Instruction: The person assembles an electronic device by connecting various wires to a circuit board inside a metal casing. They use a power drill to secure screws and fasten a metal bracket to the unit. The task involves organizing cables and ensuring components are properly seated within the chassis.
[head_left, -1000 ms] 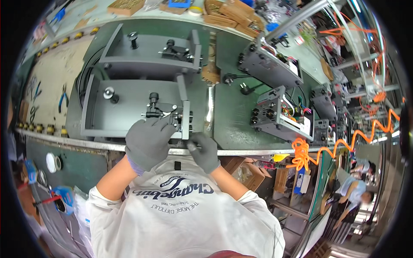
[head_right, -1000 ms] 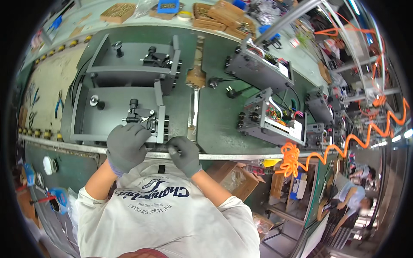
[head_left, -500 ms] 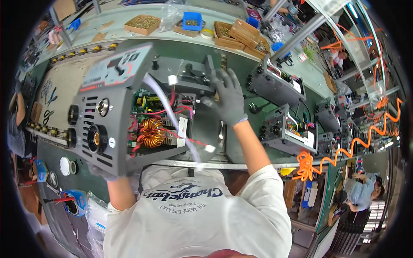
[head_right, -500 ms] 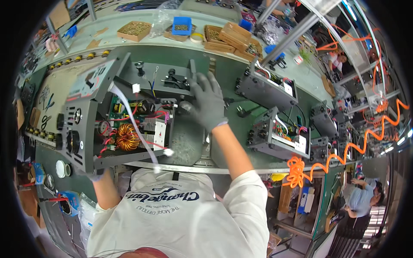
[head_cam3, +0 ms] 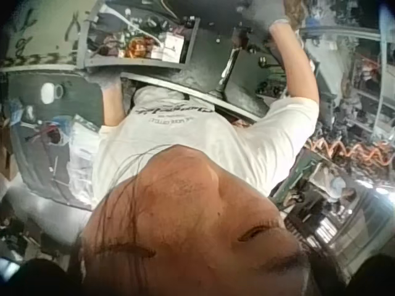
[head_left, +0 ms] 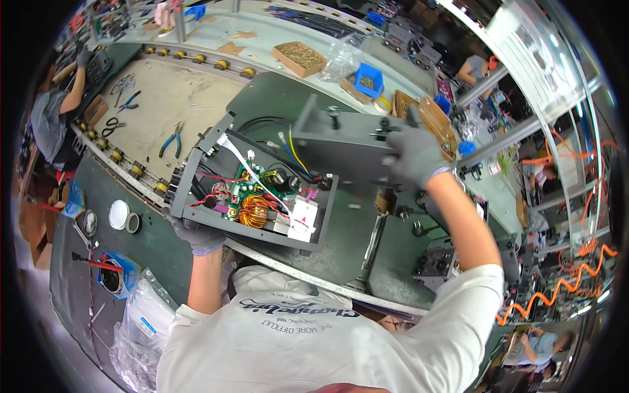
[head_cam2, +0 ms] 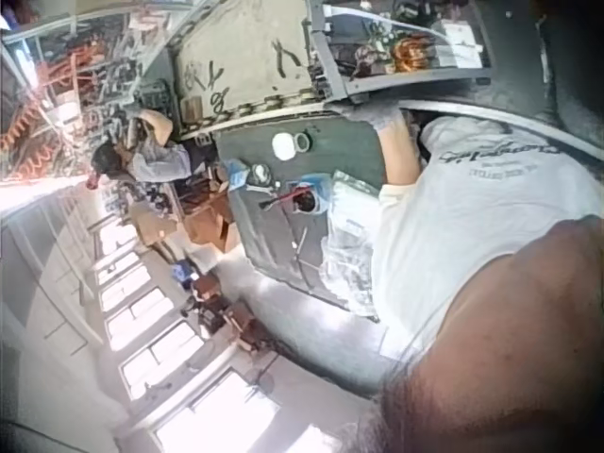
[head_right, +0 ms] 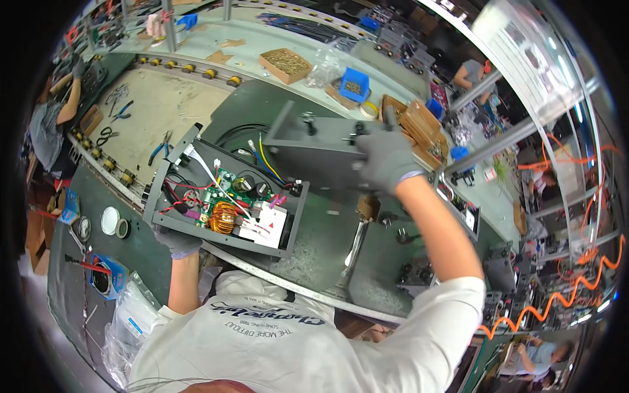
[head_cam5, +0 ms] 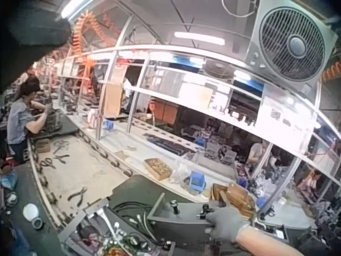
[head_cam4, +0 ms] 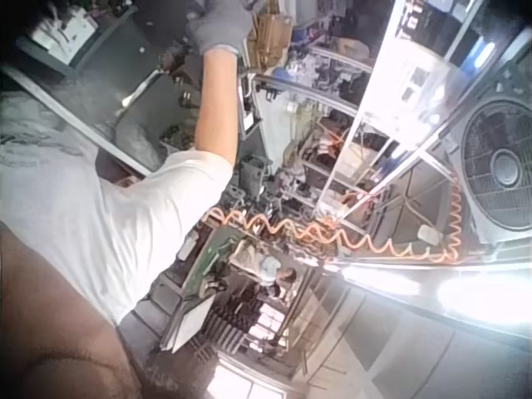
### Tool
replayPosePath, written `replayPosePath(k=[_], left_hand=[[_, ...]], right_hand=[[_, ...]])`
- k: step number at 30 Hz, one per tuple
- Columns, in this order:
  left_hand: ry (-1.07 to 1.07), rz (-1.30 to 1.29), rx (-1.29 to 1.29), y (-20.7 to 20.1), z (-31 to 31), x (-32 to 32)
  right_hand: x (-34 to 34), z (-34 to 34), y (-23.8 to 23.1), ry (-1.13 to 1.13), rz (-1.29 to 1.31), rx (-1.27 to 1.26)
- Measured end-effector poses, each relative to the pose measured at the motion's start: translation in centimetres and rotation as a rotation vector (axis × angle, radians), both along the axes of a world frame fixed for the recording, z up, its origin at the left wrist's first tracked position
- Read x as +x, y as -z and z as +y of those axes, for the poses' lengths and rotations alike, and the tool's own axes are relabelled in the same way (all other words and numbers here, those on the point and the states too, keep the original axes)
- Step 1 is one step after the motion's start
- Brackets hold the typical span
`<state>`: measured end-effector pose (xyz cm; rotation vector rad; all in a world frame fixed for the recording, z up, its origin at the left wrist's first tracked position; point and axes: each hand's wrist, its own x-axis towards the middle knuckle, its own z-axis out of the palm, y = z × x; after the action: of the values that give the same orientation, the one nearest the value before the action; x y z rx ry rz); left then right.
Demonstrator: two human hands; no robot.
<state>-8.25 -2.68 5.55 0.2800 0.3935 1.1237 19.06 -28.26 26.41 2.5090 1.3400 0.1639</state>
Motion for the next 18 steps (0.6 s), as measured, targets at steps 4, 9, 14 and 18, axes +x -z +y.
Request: replayPosePath(k=[4, 9, 14, 18], left_hand=[[0.172, 0.031, 0.226, 4.8, 2.0, -0.5], [0.316, -0.238, 0.18, 7.9, 1.6, 1.1], [0.402, -0.425, -0.059, 8.6, -0.1, 2.6], [0.388, -0.211, -0.031, 9.3, -0.3, 2.8]], right_hand=[[2.7, 2.1, -8.2, 0.128, -0.057, -0.403], [3.7, 11.4, -6.3, 0.13, -0.231, -0.9], [7.3, 17.6, 3.5, -0.2, -0.311, -0.957], [8.1, 22.5, 6.8, -0.431, -0.327, -0.828]])
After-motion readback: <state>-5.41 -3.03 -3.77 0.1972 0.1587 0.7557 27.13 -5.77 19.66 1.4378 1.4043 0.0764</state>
